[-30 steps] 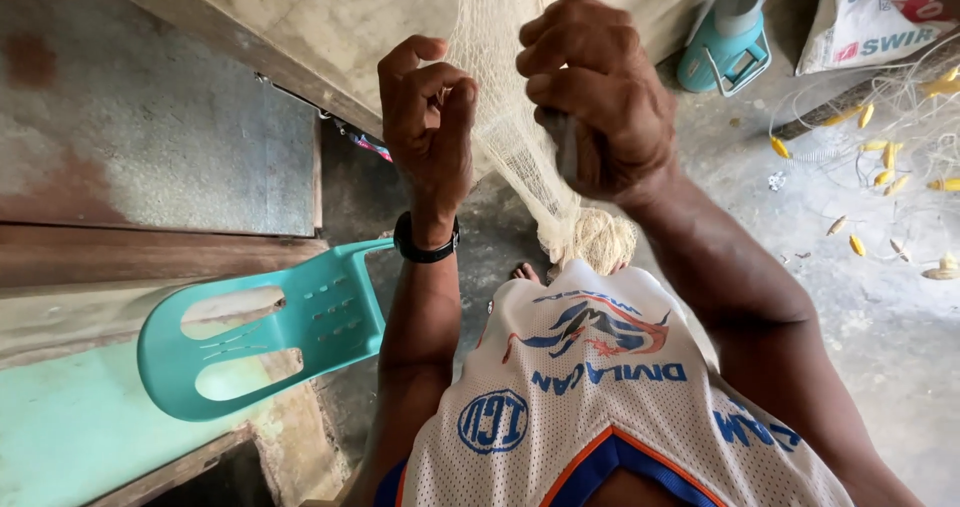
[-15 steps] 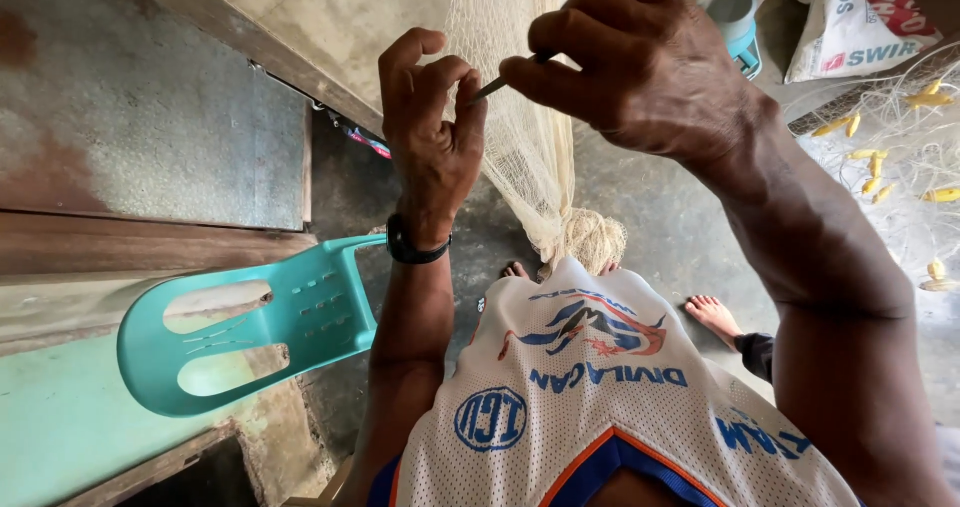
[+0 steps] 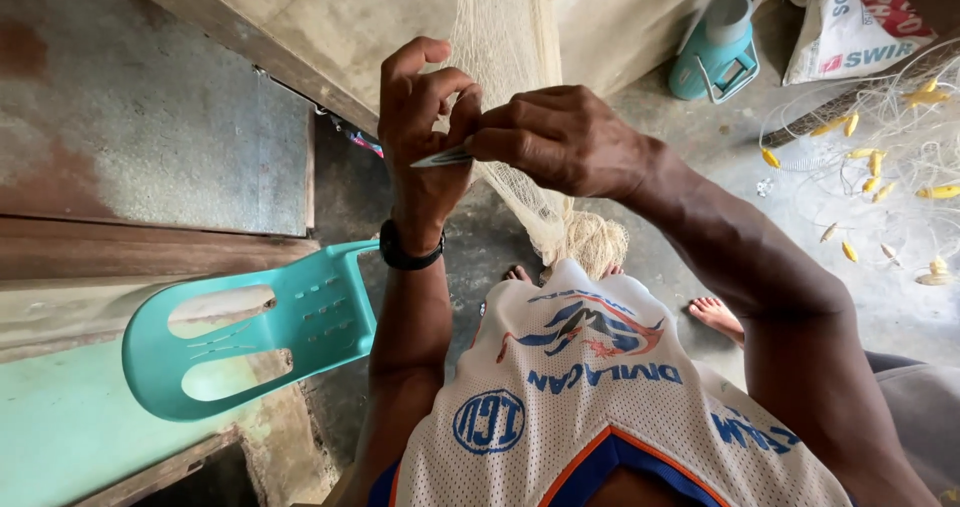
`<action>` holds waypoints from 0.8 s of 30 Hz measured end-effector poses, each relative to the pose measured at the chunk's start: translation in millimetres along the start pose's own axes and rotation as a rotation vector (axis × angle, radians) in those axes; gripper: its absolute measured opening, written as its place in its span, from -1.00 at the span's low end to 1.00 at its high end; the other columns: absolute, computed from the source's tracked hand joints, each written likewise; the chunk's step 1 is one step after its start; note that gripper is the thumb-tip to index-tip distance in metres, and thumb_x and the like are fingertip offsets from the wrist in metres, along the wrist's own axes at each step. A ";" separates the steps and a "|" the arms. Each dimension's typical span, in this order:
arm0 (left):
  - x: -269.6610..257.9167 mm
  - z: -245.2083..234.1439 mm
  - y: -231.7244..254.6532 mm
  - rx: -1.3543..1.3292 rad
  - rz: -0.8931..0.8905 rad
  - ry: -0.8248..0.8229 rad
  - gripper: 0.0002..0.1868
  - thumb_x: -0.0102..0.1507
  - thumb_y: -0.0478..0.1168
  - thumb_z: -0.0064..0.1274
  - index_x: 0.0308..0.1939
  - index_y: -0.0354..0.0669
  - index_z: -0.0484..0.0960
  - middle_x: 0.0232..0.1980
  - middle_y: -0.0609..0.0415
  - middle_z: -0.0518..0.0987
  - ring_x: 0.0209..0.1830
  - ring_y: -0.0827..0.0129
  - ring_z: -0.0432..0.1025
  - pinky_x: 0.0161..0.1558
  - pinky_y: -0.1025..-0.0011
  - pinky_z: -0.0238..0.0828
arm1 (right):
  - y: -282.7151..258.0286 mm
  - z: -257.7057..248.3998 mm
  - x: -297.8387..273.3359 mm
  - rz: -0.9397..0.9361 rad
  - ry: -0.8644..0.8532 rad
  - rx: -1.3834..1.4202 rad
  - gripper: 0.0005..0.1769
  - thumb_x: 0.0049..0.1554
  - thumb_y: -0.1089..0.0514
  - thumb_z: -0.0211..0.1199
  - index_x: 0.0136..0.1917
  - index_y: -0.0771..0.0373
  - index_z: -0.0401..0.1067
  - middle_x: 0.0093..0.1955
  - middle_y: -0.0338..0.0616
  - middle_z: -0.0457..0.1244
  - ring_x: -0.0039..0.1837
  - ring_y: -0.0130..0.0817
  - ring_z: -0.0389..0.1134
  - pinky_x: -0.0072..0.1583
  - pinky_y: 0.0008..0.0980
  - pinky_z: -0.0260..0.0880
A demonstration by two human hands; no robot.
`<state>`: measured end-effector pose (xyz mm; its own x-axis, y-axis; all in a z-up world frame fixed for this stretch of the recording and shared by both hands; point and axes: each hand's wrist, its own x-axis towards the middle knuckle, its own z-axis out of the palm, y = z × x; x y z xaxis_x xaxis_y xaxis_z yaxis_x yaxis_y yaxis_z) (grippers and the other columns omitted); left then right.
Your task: A person uses a netting needle to weave and repair the mesh of a large fishing net.
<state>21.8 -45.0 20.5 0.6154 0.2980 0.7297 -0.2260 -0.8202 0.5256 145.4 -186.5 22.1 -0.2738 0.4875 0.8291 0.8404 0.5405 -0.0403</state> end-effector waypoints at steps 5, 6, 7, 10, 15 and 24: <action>0.1 -1.8 1.9 -0.054 -0.002 0.003 -0.89 0.34 -0.40 -0.01 -0.20 -0.09 0.54 0.13 0.02 0.44 -0.13 0.37 0.36 -0.23 0.42 0.31 | -22.0 21.7 -7.7 0.041 0.107 -0.095 -0.70 0.44 0.18 0.04 0.36 0.40 0.28 0.02 0.01 0.31 -0.09 -0.23 0.42 -0.19 -0.28 0.48; -0.2 -2.4 2.1 -0.089 -0.032 0.000 -0.89 0.30 -0.41 -0.03 -0.21 -0.12 0.55 0.11 0.02 0.45 -0.21 0.39 0.33 -0.25 0.43 0.26 | -27.8 25.7 -9.8 0.050 0.128 -0.089 -0.54 0.48 -0.01 -0.09 0.39 0.41 0.28 0.01 0.00 0.29 -0.06 -0.22 0.42 -0.16 -0.26 0.49; -0.8 -3.9 2.8 -0.089 -0.031 -0.005 -0.89 0.30 -0.41 -0.03 -0.21 -0.12 0.55 0.11 0.02 0.45 -0.21 0.39 0.33 -0.25 0.43 0.26 | -30.3 27.7 -9.2 0.053 0.130 -0.090 -0.54 0.48 -0.01 -0.09 0.39 0.41 0.28 0.01 0.00 0.29 -0.06 -0.22 0.42 -0.16 -0.26 0.49; -2.4 -5.5 3.3 -0.119 -0.043 -0.032 -0.90 0.33 -0.40 -0.03 -0.19 -0.10 0.52 0.10 -0.02 0.47 -0.05 0.37 0.40 -0.24 0.43 0.25 | -38.0 29.6 -7.5 0.008 0.197 -0.080 -0.49 0.43 -0.08 0.01 0.31 0.45 0.33 -0.06 -0.02 0.26 -0.20 -0.26 0.39 -0.23 -0.31 0.42; -3.8 -4.8 -7.0 -0.285 -0.118 -0.008 -0.86 0.42 -0.21 -0.07 -0.19 -0.15 0.53 0.09 -0.06 0.44 -0.10 0.39 0.41 -0.28 0.47 0.26 | -54.6 14.9 0.4 0.183 0.375 -0.114 -0.93 0.24 0.23 0.38 -0.01 0.23 0.53 0.05 0.01 0.18 0.07 -0.02 0.26 0.08 -0.02 0.33; -0.6 2.4 -34.2 -0.782 -0.343 -0.005 -0.91 0.27 -0.42 -0.11 -0.28 -0.18 0.47 -0.15 0.02 0.41 0.21 0.42 0.29 -0.25 0.51 0.06 | -75.4 -1.8 -23.9 0.940 0.971 0.496 -0.95 0.39 0.25 -0.13 0.04 0.24 0.12 -0.37 -0.07 0.06 -0.51 -0.38 0.03 -0.47 -0.43 -0.03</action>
<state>30.9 -18.3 1.0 0.7480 0.4647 0.4739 -0.4815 -0.1115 0.8693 89.5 -240.2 6.3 0.8711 0.2490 0.4232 0.2249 0.5638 -0.7947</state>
